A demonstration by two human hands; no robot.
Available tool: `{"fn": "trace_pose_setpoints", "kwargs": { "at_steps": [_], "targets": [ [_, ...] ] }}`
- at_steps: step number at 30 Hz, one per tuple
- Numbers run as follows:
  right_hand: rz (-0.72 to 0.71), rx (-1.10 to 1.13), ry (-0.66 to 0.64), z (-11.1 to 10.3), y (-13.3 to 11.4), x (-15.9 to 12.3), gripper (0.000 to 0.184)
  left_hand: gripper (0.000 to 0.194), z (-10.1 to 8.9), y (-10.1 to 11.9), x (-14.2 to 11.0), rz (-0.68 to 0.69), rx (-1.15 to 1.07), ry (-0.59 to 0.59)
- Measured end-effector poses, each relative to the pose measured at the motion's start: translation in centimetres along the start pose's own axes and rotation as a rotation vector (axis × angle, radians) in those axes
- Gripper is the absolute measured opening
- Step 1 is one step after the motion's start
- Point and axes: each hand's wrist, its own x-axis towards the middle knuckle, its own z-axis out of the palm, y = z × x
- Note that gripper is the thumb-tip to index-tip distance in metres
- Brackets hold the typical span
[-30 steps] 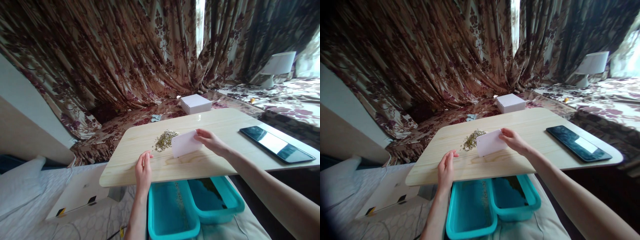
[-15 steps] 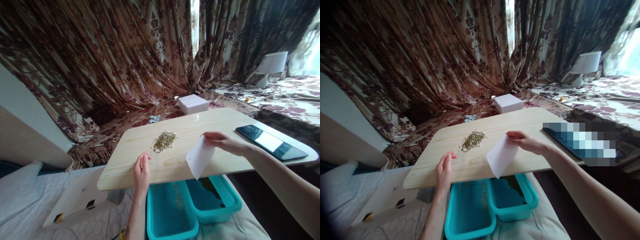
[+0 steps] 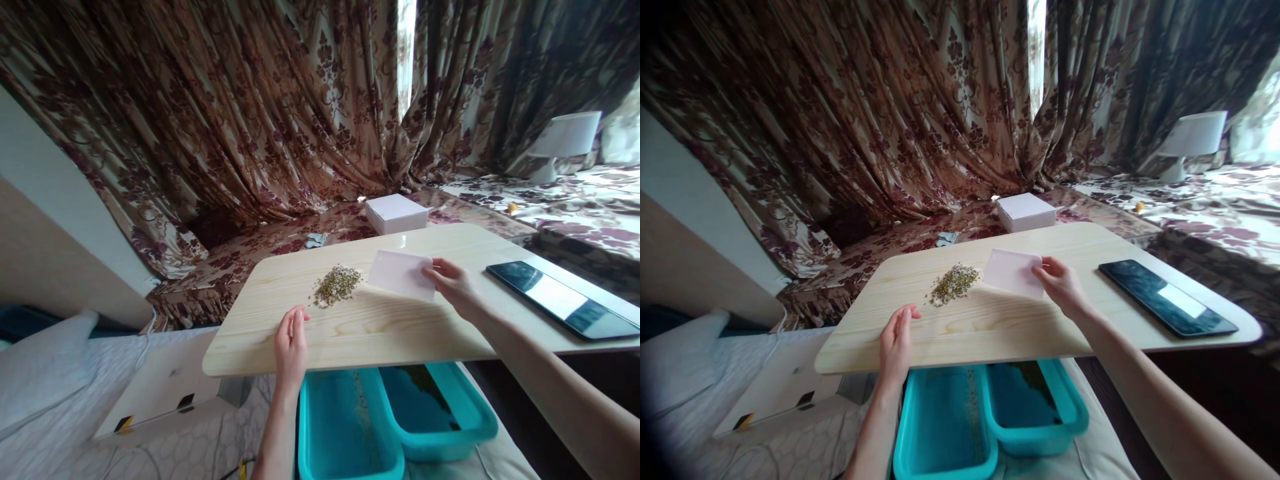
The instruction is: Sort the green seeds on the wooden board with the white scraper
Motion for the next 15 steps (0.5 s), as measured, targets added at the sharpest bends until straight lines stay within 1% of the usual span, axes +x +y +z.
{"fn": "trace_pose_setpoints", "kwargs": {
  "at_steps": [3,8,11,15],
  "targets": [
    [0.006,0.007,-0.029,1.3,0.1,0.0,0.025,0.042,0.0,-0.1,0.0,-0.003,0.000,0.003],
    [-0.012,-0.022,-0.065,3.1,0.2,-0.3,0.017,0.043,0.1,-0.1,0.1,-0.006,-0.001,0.005],
    [-0.020,-0.040,-0.100,3.5,0.4,-0.5,0.017,0.043,0.0,-0.1,0.1,-0.004,0.001,0.009],
    [0.011,-0.061,-0.126,3.3,0.4,-0.9,0.022,0.043,0.0,0.0,0.0,0.001,0.011,0.009]
  ]
}}
